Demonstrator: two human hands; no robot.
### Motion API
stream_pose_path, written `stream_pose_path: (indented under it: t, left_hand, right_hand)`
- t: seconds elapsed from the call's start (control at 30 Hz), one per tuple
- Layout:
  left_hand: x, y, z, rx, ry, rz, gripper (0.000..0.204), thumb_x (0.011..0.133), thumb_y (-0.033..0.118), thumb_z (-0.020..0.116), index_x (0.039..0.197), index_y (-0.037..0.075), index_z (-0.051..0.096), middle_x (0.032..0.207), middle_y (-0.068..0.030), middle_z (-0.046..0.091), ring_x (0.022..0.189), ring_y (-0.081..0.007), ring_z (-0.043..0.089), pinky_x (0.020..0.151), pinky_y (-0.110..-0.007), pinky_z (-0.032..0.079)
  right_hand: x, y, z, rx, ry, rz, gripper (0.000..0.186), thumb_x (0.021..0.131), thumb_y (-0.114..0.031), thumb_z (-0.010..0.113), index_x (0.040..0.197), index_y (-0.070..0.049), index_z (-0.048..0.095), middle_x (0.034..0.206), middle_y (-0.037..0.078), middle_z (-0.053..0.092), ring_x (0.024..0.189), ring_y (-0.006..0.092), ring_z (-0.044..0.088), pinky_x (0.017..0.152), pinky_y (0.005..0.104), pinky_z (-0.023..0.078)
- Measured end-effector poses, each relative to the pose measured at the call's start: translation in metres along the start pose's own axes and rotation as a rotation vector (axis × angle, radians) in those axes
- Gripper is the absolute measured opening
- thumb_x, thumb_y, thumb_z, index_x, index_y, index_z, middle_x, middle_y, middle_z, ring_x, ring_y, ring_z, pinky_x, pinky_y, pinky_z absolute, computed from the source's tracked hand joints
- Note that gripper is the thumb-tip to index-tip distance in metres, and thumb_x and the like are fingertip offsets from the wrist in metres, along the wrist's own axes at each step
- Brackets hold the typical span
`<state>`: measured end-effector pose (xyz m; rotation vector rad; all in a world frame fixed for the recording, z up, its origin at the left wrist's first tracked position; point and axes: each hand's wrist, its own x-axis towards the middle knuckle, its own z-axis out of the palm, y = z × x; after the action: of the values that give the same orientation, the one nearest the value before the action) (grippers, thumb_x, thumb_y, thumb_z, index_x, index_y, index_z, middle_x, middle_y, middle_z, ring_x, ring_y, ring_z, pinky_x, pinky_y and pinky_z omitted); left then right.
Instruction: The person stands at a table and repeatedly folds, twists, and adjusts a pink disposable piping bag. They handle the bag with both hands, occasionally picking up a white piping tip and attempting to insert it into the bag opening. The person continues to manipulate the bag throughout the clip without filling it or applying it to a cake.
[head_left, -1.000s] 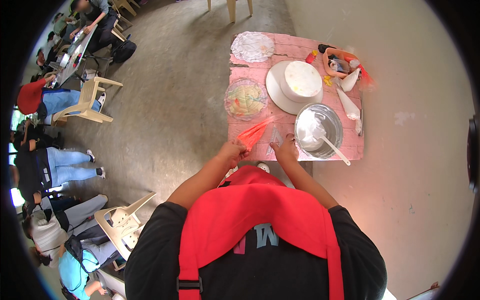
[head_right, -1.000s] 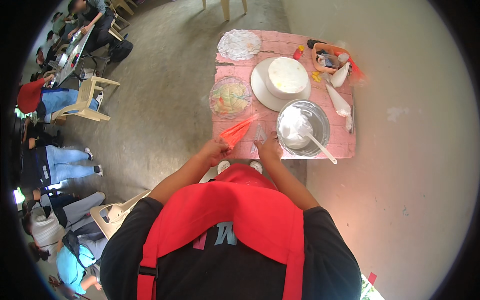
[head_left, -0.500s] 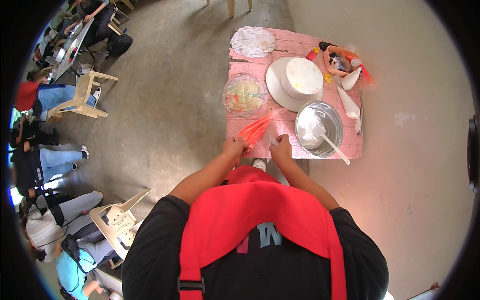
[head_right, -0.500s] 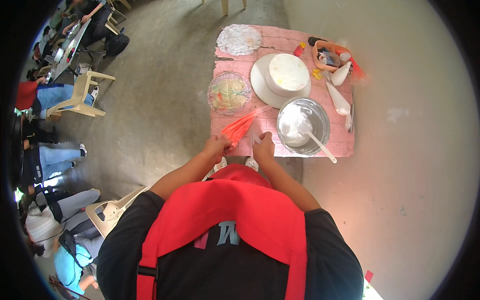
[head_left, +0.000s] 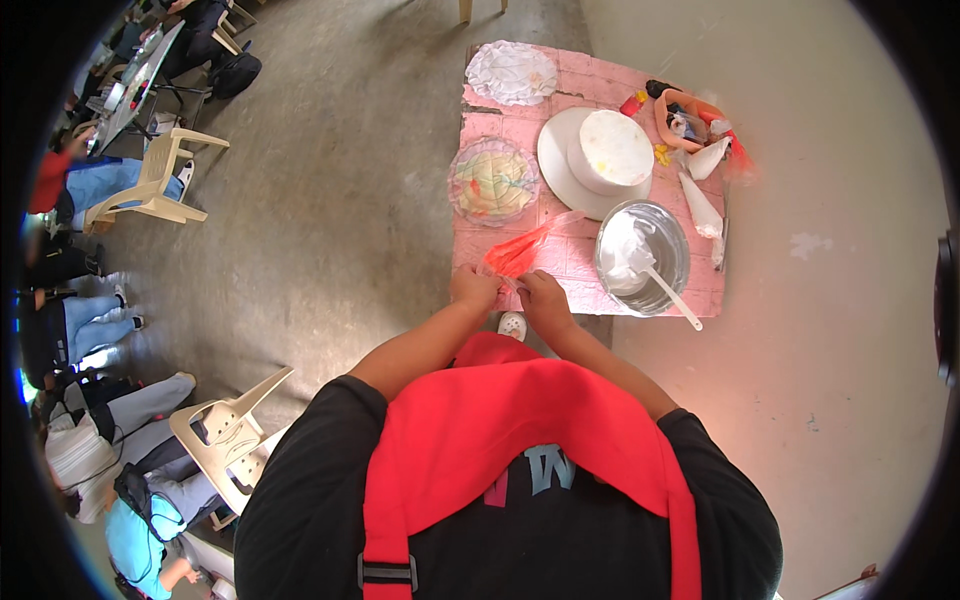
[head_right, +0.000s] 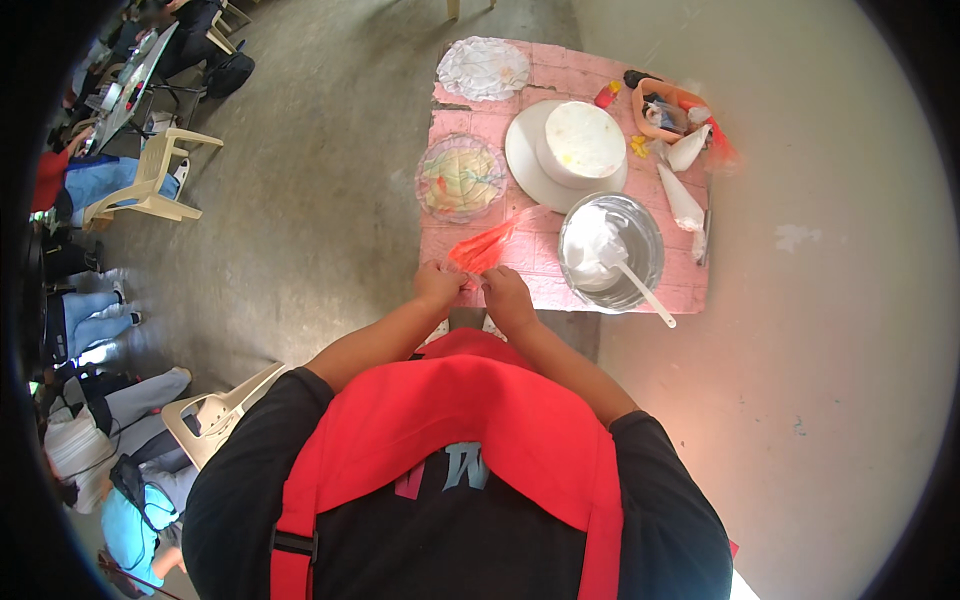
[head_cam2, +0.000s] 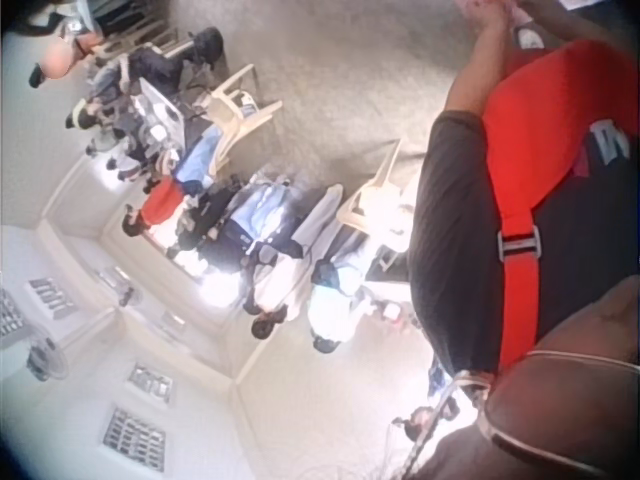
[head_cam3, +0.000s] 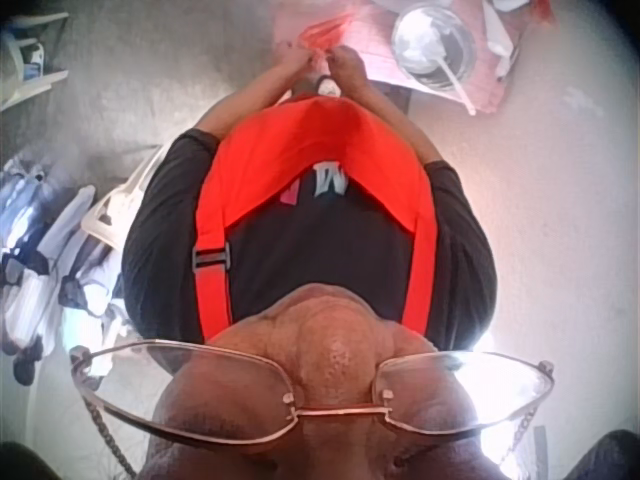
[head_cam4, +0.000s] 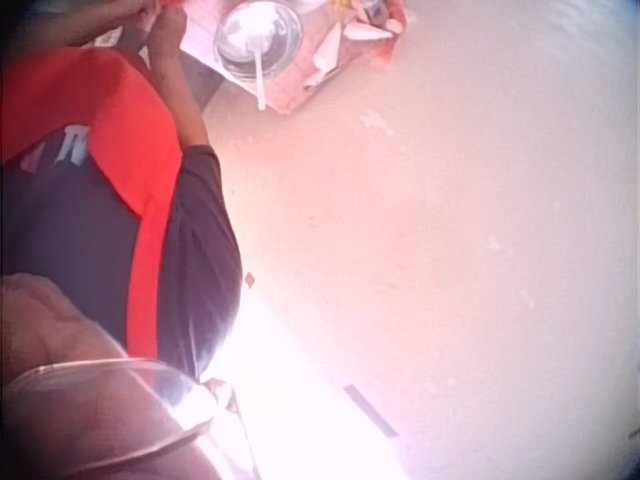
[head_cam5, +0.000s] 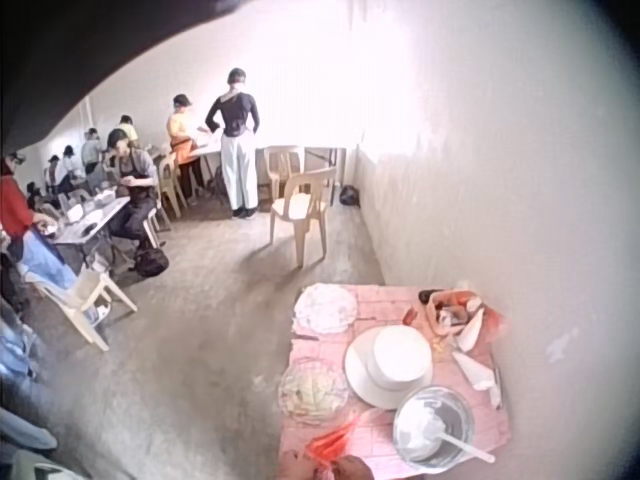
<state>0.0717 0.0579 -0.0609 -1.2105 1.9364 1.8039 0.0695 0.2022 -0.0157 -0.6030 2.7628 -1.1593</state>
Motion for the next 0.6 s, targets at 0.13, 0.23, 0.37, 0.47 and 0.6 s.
stream_pose_path:
  t: [0.13,0.23,0.37,0.47,0.6]
  left_hand:
    - [0.025,-0.03,0.005,0.235,0.113,0.075,0.035,0.068,0.009,0.072,0.098,-0.003,0.06,0.086,-0.0169,0.066,0.064,-0.0251,0.066,0.056,-0.036,0.053]
    - [0.003,0.0,0.009,0.159,0.076,-0.037,0.036,0.067,0.012,0.073,0.098,-0.001,0.061,0.086,-0.0172,0.066,0.07,-0.027,0.067,0.06,-0.037,0.053]
    - [0.009,-0.006,0.007,0.156,0.097,-0.047,0.035,0.067,0.012,0.073,0.098,0.0,0.061,0.084,-0.0161,0.067,0.07,-0.0265,0.067,0.059,-0.037,0.053]
    - [0.013,-0.012,0.006,0.164,0.064,-0.083,0.036,0.067,0.013,0.073,0.098,0.0,0.06,0.083,-0.0163,0.067,0.071,-0.0258,0.067,0.059,-0.037,0.053]
    - [0.014,-0.013,0.006,0.196,0.107,-0.019,0.033,0.067,0.008,0.073,0.096,-0.001,0.059,0.081,-0.0154,0.065,0.066,-0.0235,0.066,0.054,-0.035,0.053]
  right_hand:
    - [0.002,0.004,0.003,-0.11,-0.078,-0.021,0.014,0.074,-0.003,0.061,0.087,-0.001,0.061,0.081,0.016,0.059,0.08,0.0342,0.057,0.071,0.0419,0.047]
    - [0.005,0.013,-0.001,-0.213,-0.108,0.031,0.013,0.074,-0.004,0.061,0.086,-0.001,0.061,0.081,0.016,0.059,0.08,0.0343,0.058,0.071,0.0417,0.048]
    - [0.006,0.014,-0.009,-0.166,-0.097,-0.016,0.013,0.074,-0.005,0.061,0.086,-0.001,0.06,0.082,0.016,0.059,0.08,0.0346,0.058,0.071,0.0423,0.048]
    - [0.002,0.009,-0.01,-0.06,-0.118,-0.035,0.014,0.074,-0.005,0.061,0.087,-0.001,0.06,0.082,0.016,0.059,0.079,0.0348,0.058,0.071,0.0427,0.048]
    - [-0.001,0.005,0.002,-0.136,-0.15,-0.032,0.01,0.075,-0.003,0.057,0.085,0.0,0.057,0.079,0.017,0.058,0.076,0.0361,0.057,0.069,0.0448,0.046]
